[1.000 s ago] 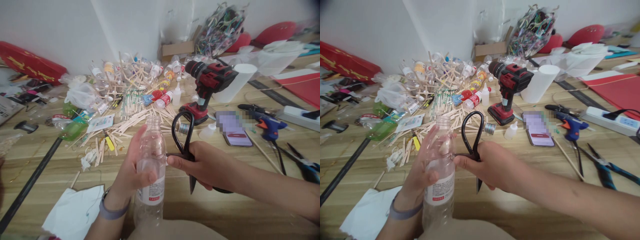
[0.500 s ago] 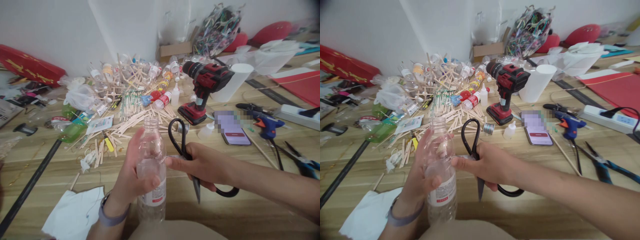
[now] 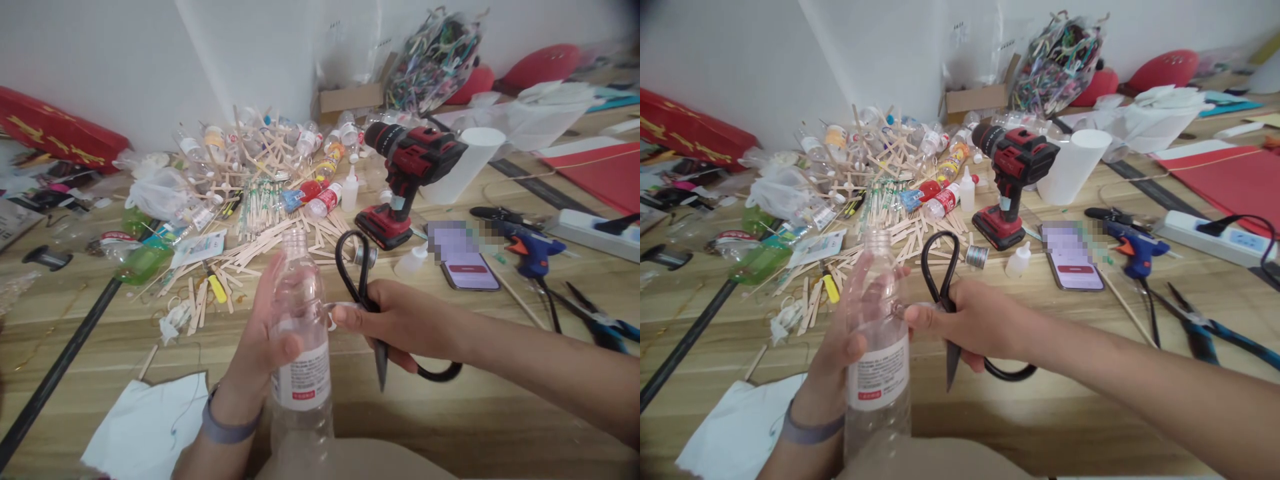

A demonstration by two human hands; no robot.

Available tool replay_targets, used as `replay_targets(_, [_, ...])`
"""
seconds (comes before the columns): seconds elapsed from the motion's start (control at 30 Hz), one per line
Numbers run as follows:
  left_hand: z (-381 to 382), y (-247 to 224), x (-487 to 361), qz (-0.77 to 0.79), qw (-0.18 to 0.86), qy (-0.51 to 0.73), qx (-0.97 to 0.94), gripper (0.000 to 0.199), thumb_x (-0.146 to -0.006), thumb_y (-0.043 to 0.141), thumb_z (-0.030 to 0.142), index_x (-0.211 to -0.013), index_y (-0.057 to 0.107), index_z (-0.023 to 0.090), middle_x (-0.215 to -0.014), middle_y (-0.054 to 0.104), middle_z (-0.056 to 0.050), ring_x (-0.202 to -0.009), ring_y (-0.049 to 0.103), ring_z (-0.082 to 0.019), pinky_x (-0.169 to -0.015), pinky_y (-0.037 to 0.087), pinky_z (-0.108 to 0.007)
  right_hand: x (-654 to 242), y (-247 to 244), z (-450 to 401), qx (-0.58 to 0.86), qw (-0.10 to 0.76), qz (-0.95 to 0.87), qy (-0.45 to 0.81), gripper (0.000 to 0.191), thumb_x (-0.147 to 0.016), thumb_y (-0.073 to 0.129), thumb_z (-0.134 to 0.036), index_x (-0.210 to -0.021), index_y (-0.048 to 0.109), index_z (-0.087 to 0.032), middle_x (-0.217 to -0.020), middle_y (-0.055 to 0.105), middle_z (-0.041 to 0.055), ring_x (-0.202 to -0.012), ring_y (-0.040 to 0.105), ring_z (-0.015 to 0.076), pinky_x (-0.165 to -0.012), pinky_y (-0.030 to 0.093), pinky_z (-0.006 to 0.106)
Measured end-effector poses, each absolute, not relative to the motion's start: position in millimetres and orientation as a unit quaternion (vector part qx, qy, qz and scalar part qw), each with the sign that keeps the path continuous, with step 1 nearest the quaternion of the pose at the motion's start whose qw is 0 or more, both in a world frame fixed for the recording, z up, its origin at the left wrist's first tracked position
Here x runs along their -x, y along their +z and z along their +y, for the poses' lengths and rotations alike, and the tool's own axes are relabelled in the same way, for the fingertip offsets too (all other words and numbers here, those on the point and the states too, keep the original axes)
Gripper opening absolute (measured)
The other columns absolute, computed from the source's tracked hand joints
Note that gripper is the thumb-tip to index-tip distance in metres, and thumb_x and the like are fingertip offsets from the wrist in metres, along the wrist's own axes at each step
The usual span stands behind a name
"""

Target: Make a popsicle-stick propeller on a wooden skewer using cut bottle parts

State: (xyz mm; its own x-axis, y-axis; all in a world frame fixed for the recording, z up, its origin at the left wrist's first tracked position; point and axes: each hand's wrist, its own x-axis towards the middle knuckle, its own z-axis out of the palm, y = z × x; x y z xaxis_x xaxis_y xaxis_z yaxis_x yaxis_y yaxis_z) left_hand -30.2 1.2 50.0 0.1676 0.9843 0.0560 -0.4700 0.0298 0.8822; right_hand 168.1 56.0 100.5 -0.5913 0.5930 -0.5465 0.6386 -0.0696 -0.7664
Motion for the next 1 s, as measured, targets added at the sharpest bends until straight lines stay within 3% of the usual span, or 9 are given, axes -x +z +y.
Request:
replay_targets(0.13, [0, 53, 24, 0.3, 0.695, 0.564, -0.33, 0.079, -0.068, 0.083, 0.036, -0.139, 0.048, 0.039, -0.132, 0.057, -0.004, -0.083, 0.065, -0.016, -0.069, 0.056, -0.026, -164, 104, 57, -0.459, -0.048, 0.829, -0.316, 0.047, -0.089, 0.052, -0.058, -0.06, 0.055, -0.02, -0.046, 0.055, -0.0006, -0.045, 0.053, 0.0141, -0.047, 0.031, 0.024])
replay_targets(0.2, [0, 51, 23, 0.291, 0.705, 0.559, -0.325, 0.081, -0.067, 0.083, 0.036, -0.14, 0.047, 0.038, -0.13, 0.057, -0.004, -0.083, 0.066, -0.017, -0.069, 0.056, -0.027, -162, 106, 58, -0.464, -0.045, 0.867, -0.176, 0.046, -0.087, 0.056, -0.056, -0.061, 0.059, -0.019, -0.058, 0.063, 0.0048, -0.057, 0.059, 0.0188, -0.052, 0.031, 0.027])
replay_targets(0.27, [2, 47, 24, 0.294, 0.707, 0.547, -0.338, 0.083, -0.067, 0.084, 0.035, -0.14, 0.046, 0.04, -0.132, 0.056, -0.004, -0.088, 0.066, -0.019, -0.072, 0.056, -0.028, -160, 108, 59, -0.469, -0.027, 0.873, -0.133, 0.048, -0.086, 0.057, -0.06, -0.063, 0.061, -0.018, -0.063, 0.065, 0.0069, -0.06, 0.06, 0.0205, -0.052, 0.029, 0.028])
replay_targets(0.4, [6, 38, 32, 0.313, 0.665, 0.535, -0.417, 0.085, -0.067, 0.085, 0.039, -0.141, 0.043, 0.044, -0.137, 0.054, -0.003, -0.11, 0.062, -0.023, -0.086, 0.053, -0.03, -160, 113, 57, -0.489, 0.002, 0.815, -0.311, 0.049, -0.087, 0.053, -0.06, -0.06, 0.06, -0.02, -0.042, 0.051, -0.0012, -0.041, 0.05, 0.0129, -0.044, 0.027, 0.024])
replay_targets(0.53, [4, 36, 35, 0.338, 0.608, 0.526, -0.49, 0.085, -0.07, 0.081, 0.047, -0.143, 0.037, 0.048, -0.138, 0.054, -0.002, -0.116, 0.059, -0.027, -0.089, 0.052, -0.036, -163, 116, 55, -0.498, 0.06, 0.704, -0.503, 0.051, -0.085, 0.054, -0.063, -0.057, 0.052, -0.02, -0.034, 0.041, -0.0058, -0.032, 0.041, 0.009, -0.038, 0.028, 0.021])
replay_targets(0.67, [-2, 43, 31, 0.371, 0.564, 0.529, -0.515, 0.084, -0.071, 0.08, 0.048, -0.143, 0.036, 0.05, -0.14, 0.052, 0.0, -0.119, 0.057, -0.028, -0.091, 0.051, -0.037, -166, 112, 54, -0.498, 0.075, 0.672, -0.543, 0.062, -0.079, 0.052, -0.076, -0.052, 0.038, -0.022, -0.033, 0.042, -0.0044, -0.032, 0.039, 0.0078, -0.037, 0.028, 0.02])
replay_targets(0.83, [-5, 48, 30, 0.348, 0.532, 0.552, -0.54, 0.082, -0.076, 0.078, 0.037, -0.143, 0.034, 0.051, -0.141, 0.05, -0.001, -0.104, 0.064, -0.022, -0.082, 0.054, -0.032, -169, 105, 52, -0.478, 0.06, 0.638, -0.6, 0.067, -0.074, 0.049, -0.082, -0.05, 0.041, -0.021, -0.034, 0.042, -0.004, -0.033, 0.04, 0.007, -0.036, 0.028, 0.019])
replay_targets(1.0, [-11, 46, 28, 0.376, 0.499, 0.551, -0.553, 0.089, -0.072, 0.08, 0.02, -0.141, 0.034, 0.055, -0.132, 0.057, 0.001, -0.1, 0.065, -0.026, -0.083, 0.053, -0.038, -171, 99, 49, -0.432, 0.04, 0.61, -0.663, 0.071, -0.077, 0.043, -0.082, -0.043, 0.039, -0.02, -0.032, 0.035, -0.0057, -0.028, 0.032, 0.0037, -0.033, 0.02, 0.018])
